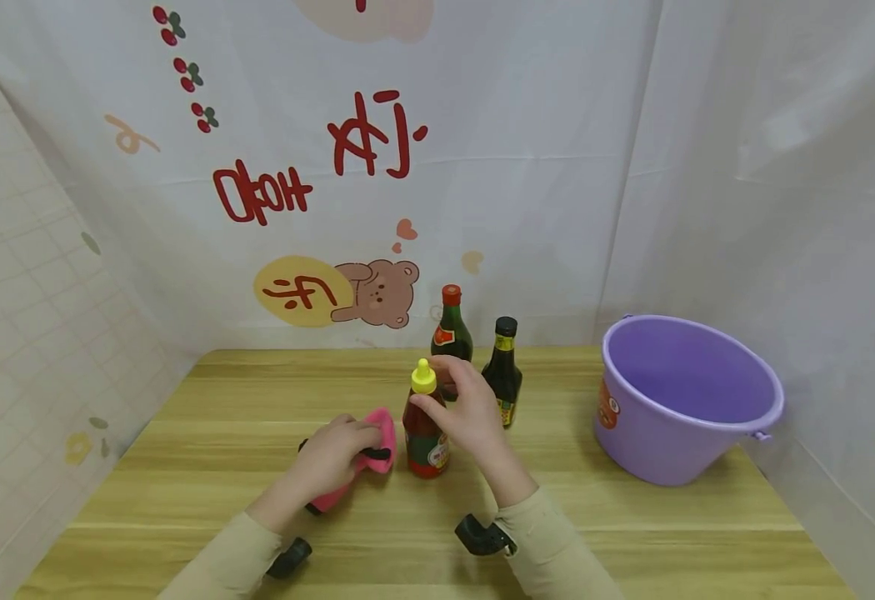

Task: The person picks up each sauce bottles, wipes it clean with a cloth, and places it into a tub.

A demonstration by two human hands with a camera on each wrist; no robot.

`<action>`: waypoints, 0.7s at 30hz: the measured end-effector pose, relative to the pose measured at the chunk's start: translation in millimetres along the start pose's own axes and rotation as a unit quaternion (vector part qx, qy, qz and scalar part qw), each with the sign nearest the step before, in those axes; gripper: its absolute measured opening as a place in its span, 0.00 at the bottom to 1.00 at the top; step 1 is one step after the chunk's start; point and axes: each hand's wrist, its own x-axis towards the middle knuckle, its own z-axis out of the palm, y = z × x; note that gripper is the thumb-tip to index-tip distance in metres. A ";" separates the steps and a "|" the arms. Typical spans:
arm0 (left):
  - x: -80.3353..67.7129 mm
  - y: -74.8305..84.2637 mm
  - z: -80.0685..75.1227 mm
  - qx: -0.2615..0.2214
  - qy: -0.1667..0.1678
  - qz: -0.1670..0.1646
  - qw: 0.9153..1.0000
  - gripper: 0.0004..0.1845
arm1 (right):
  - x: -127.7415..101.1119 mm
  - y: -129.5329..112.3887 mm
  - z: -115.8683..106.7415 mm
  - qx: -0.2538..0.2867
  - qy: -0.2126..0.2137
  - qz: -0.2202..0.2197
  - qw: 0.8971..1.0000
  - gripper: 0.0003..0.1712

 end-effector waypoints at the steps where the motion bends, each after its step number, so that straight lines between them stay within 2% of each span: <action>1: -0.7 -1.5 -1.7 0.001 0.008 0.001 1.000 0.19 | 0.0 -1.6 0.4 -0.008 0.006 0.003 1.000 0.29; 8: -3.0 -7.8 -13.3 -0.021 0.064 -0.001 0.998 0.19 | 0.8 -8.2 3.9 -0.046 0.039 0.019 0.998 0.26; 12: -2.0 -9.9 -19.0 -0.040 0.094 0.000 0.995 0.19 | 1.2 -8.3 4.2 -0.042 0.036 0.027 0.998 0.24; 21: 9.3 -10.2 -38.9 -0.081 0.162 0.031 0.983 0.18 | 4.9 -0.9 -3.5 -0.019 0.018 0.011 1.000 0.22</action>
